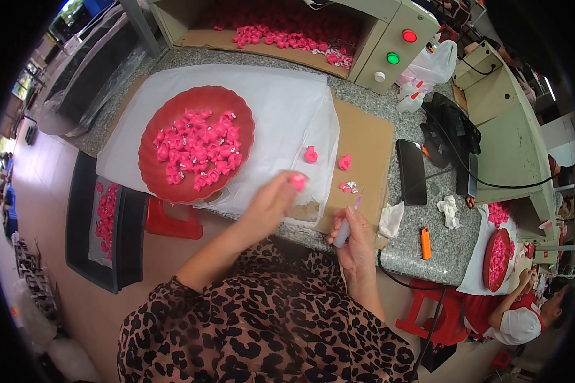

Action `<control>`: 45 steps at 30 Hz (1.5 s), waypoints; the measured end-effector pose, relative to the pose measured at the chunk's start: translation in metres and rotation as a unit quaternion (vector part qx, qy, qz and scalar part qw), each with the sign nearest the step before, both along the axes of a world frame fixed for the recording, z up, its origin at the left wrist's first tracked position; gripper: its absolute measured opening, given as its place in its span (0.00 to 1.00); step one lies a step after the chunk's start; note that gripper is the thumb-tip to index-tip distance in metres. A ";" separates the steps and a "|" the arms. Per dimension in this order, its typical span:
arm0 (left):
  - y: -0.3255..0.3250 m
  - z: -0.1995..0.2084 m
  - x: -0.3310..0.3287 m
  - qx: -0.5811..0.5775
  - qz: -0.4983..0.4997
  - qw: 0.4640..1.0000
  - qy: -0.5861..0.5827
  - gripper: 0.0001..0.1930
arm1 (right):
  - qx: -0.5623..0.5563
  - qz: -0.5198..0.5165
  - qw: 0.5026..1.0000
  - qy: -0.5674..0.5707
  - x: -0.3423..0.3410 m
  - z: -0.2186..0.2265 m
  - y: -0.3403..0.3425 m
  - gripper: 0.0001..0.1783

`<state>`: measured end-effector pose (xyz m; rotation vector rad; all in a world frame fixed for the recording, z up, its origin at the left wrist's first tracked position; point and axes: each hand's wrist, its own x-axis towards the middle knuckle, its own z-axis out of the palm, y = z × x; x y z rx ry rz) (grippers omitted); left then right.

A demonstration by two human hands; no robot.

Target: The person applies glue to pink toy pieces using a squeeze bottle and attaches small white pieces to them by hand, occasionally retrieving more toy pieces from a curing machine.

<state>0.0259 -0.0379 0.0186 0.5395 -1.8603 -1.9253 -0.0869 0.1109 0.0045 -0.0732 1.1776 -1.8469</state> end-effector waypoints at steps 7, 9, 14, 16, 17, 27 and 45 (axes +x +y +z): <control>-0.069 0.019 0.021 -0.586 0.351 0.696 -0.222 0.14 | -0.006 0.006 0.999 -0.045 -0.007 0.002 0.002 0.15; -0.054 0.027 0.006 -0.601 0.281 0.733 -0.149 0.17 | 0.008 -0.013 0.999 -0.028 -0.005 0.004 0.000 0.12; -0.040 -0.005 -0.046 -0.613 0.028 0.789 -0.020 0.12 | 0.000 -0.021 1.000 0.021 -0.004 0.013 0.003 0.10; -0.043 -0.014 -0.059 -0.571 -0.003 0.819 -0.058 0.09 | -0.008 -0.033 0.999 0.032 -0.004 0.013 0.009 0.10; -0.045 -0.017 -0.061 -0.570 -0.001 0.820 -0.058 0.09 | -0.015 -0.028 0.999 0.033 -0.005 0.012 0.011 0.10; -0.009 -0.012 -0.034 0.263 -0.103 0.953 0.110 0.09 | -0.040 -0.134 0.983 0.122 -0.017 0.015 0.012 0.15; 0.029 -0.039 -0.034 -0.067 0.095 0.989 0.091 0.08 | 0.029 -0.140 0.886 0.441 0.009 0.006 0.013 0.09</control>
